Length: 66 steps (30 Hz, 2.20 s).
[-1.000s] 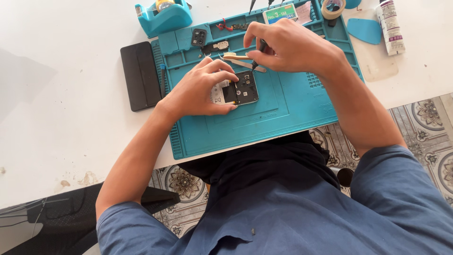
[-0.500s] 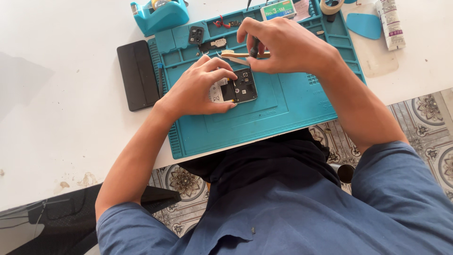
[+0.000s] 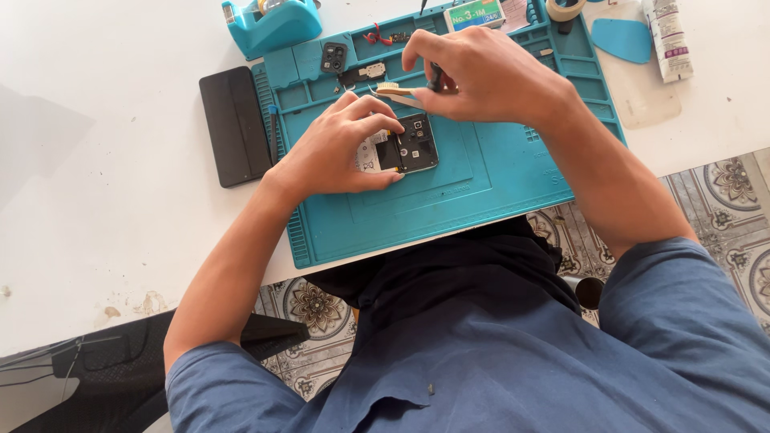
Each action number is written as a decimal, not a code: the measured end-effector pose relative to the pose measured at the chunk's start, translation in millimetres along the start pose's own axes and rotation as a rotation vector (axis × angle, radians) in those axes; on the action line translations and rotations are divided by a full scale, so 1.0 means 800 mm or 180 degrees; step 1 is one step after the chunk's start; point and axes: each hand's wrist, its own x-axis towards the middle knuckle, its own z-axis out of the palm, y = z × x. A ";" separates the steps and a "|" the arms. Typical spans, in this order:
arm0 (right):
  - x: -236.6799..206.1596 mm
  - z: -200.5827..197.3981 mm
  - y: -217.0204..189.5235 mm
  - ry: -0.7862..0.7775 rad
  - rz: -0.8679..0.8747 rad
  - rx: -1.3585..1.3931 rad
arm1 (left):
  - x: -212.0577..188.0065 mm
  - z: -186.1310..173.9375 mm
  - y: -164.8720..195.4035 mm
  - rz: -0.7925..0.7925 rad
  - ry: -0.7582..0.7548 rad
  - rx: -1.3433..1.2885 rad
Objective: The person cleans the interior of a disassembled smartphone with a small brush, then uses a screwdriver to remove screws from the camera module and battery area. The person handles the phone, brush, and screwdriver while working on a blue anti-static mat.
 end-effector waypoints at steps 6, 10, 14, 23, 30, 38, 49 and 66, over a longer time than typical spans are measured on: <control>-0.002 0.001 0.001 -0.0160 0.0286 0.0028 | -0.001 0.000 0.001 0.0023 -0.0006 -0.0043; -0.003 0.000 0.003 0.0017 -0.0169 0.0244 | 0.000 0.000 0.001 0.0012 0.0024 -0.0023; -0.004 0.002 0.003 0.0247 -0.0276 -0.0129 | -0.001 -0.001 0.001 0.0051 0.0019 -0.0030; -0.004 0.011 0.011 0.0442 -0.0078 0.0245 | -0.001 -0.002 0.001 0.0013 -0.0001 -0.0018; -0.002 0.014 0.013 0.0382 -0.0115 0.0016 | 0.000 0.000 0.001 -0.0054 -0.0048 0.0005; 0.006 0.019 0.008 0.0451 -0.0160 -0.0155 | 0.000 -0.006 0.000 -0.0021 -0.0019 -0.0011; 0.006 0.016 0.001 0.0660 -0.0426 -0.0339 | -0.001 -0.008 0.008 -0.0012 0.0000 0.0044; -0.004 -0.002 0.027 0.0887 -0.0830 0.0449 | 0.074 0.047 0.003 -0.0551 0.1250 -0.1445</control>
